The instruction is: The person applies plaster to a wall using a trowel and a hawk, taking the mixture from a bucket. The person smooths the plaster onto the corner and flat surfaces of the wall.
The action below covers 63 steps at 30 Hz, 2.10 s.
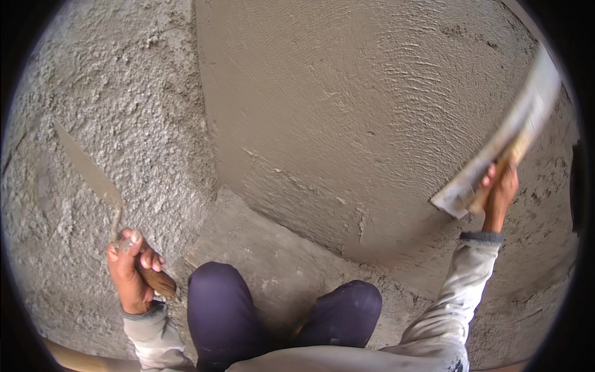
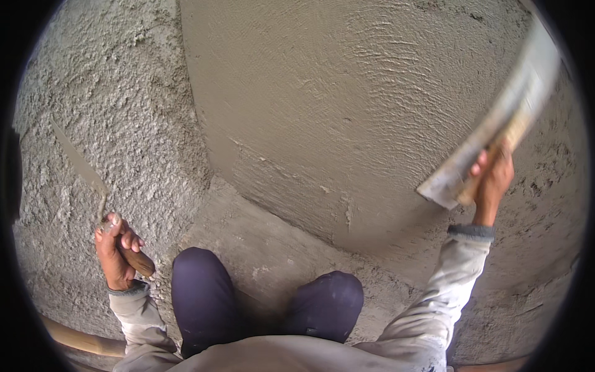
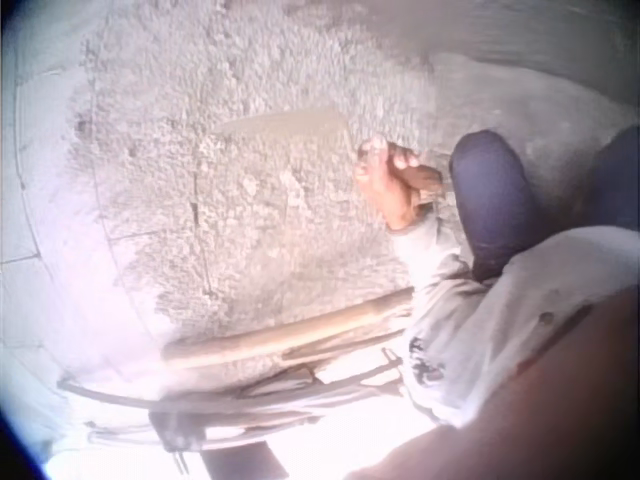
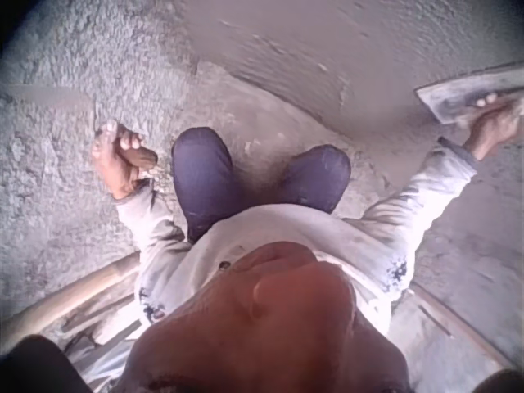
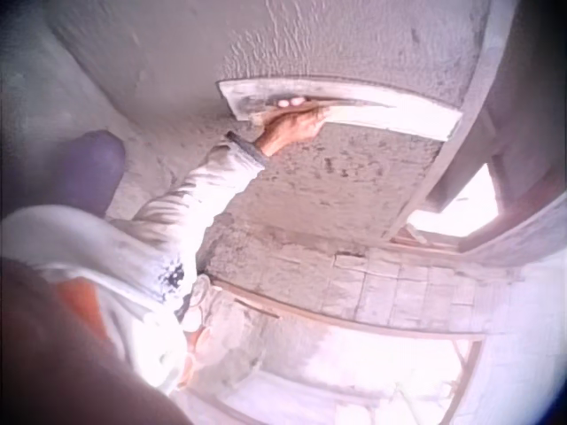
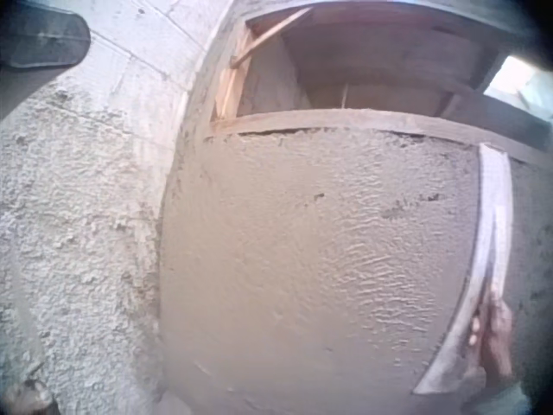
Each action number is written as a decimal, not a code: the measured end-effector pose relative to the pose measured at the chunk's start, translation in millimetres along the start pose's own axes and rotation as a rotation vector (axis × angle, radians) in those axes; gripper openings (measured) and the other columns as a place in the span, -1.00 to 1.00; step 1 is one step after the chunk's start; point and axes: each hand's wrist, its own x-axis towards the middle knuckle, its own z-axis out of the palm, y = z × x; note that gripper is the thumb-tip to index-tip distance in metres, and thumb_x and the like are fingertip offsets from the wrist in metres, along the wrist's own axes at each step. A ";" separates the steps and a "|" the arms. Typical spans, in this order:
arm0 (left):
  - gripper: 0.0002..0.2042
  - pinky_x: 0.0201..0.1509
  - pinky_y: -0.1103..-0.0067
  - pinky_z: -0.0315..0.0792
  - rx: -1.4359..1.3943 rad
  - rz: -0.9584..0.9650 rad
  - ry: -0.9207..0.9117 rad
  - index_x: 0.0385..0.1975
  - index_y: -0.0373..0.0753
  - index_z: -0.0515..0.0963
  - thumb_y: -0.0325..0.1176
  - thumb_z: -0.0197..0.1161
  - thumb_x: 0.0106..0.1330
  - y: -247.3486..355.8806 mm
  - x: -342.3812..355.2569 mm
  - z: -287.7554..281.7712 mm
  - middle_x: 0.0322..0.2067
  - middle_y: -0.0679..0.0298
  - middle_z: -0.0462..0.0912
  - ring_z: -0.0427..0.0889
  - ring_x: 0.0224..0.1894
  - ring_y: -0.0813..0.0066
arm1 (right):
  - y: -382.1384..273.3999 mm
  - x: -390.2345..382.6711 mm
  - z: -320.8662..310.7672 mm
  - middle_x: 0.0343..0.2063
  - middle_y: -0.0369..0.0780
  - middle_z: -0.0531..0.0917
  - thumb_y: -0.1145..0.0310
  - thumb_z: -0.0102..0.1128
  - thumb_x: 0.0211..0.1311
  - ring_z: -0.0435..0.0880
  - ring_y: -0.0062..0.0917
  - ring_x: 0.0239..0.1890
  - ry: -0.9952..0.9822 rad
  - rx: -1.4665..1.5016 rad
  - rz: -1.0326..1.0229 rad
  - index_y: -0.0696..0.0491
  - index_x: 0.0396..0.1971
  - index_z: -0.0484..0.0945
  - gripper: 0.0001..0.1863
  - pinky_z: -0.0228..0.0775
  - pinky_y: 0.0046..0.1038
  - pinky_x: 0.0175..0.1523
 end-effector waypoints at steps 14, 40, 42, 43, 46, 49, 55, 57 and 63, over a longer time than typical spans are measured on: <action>-0.85 -0.54 0.67 0.35 0.046 0.004 0.060 -0.26 -0.26 0.35 -0.36 0.07 0.26 -24.7 16.3 -17.4 -0.74 0.44 0.26 0.29 -0.75 0.65 | 17.9 -69.4 96.1 -0.73 -0.33 0.48 0.05 -0.07 0.35 0.49 -0.66 -0.74 -0.448 -0.122 -0.002 0.10 -0.37 0.45 -0.62 0.39 -0.64 -0.69; -0.87 -0.52 0.67 0.35 0.102 0.023 0.120 -0.32 -0.24 0.39 -0.31 0.08 0.30 -16.8 14.0 -51.1 -0.71 0.43 0.29 0.31 -0.72 0.64 | 140.2 -164.4 72.0 -0.76 -0.17 0.54 0.00 0.09 0.24 0.50 -0.42 -0.82 -0.987 -0.874 -0.467 0.23 -0.23 0.41 -0.50 0.35 -0.39 -0.72; -0.86 -0.53 0.66 0.36 0.099 0.022 0.131 -0.32 -0.25 0.40 -0.32 0.09 0.29 -18.7 19.1 -53.4 -0.71 0.43 0.29 0.31 -0.72 0.64 | 96.9 -126.9 57.0 -0.73 -0.14 0.55 0.06 0.09 0.26 0.54 -0.43 -0.74 -0.884 -0.811 -0.469 0.26 -0.11 0.41 -0.50 0.38 -0.39 -0.66; -0.86 -0.54 0.65 0.36 0.130 0.019 0.135 -0.31 -0.25 0.40 -0.32 0.09 0.29 -16.1 22.1 -55.6 -0.72 0.42 0.29 0.32 -0.72 0.64 | 67.9 -118.6 71.5 -0.72 -0.15 0.54 0.05 0.05 0.29 0.53 -0.45 -0.72 -0.839 -0.820 -0.262 0.27 -0.07 0.41 -0.48 0.35 -0.42 -0.64; -0.86 -0.54 0.62 0.40 0.097 -0.046 0.135 -0.30 -0.27 0.41 -0.34 0.10 0.28 -28.2 30.0 -54.2 -0.73 0.41 0.31 0.34 -0.73 0.62 | 5.9 -88.0 155.9 -0.76 -0.26 0.50 0.02 -0.02 0.33 0.48 -0.62 -0.76 -0.739 -0.554 -0.274 0.23 -0.33 0.50 -0.52 0.29 -0.56 -0.66; -0.88 -0.54 0.59 0.42 0.042 -0.096 0.065 -0.41 -0.26 0.40 -0.35 0.09 0.27 -35.8 27.7 -38.1 -0.74 0.38 0.32 0.35 -0.73 0.57 | -20.0 -91.6 252.6 -0.76 -0.25 0.52 -0.02 0.01 0.30 0.53 -0.60 -0.75 -0.802 -0.343 -0.241 0.20 -0.42 0.47 -0.51 0.35 -0.58 -0.66; -0.85 -0.52 0.56 0.43 0.010 -0.154 0.090 -0.48 -0.24 0.39 -0.33 0.11 0.27 -43.0 23.0 -36.6 -0.76 0.36 0.32 0.37 -0.74 0.54 | 12.4 -153.4 340.1 -0.72 -0.08 0.54 0.03 0.02 0.30 0.59 -0.40 -0.71 -0.925 -0.433 -0.297 0.29 -0.42 0.42 -0.50 0.43 -0.42 -0.63; -0.85 -0.53 0.55 0.42 0.025 -0.169 0.086 -0.49 -0.23 0.39 -0.32 0.11 0.27 -43.6 23.2 -39.6 -0.77 0.37 0.31 0.37 -0.74 0.54 | 30.1 -174.6 347.7 -0.68 0.01 0.56 0.03 0.02 0.29 0.62 -0.25 -0.65 -0.989 -0.488 -0.305 0.29 -0.41 0.42 -0.50 0.47 -0.31 -0.56; -0.84 -0.53 0.55 0.41 0.027 -0.167 0.098 -0.49 -0.22 0.37 -0.32 0.12 0.26 -39.5 17.9 -43.4 -0.76 0.36 0.31 0.37 -0.74 0.54 | 96.9 -226.9 352.2 -0.59 0.13 0.58 0.09 0.01 0.29 0.61 0.03 -0.48 -1.109 -0.585 -0.489 0.28 -0.41 0.40 -0.55 0.48 -0.11 -0.37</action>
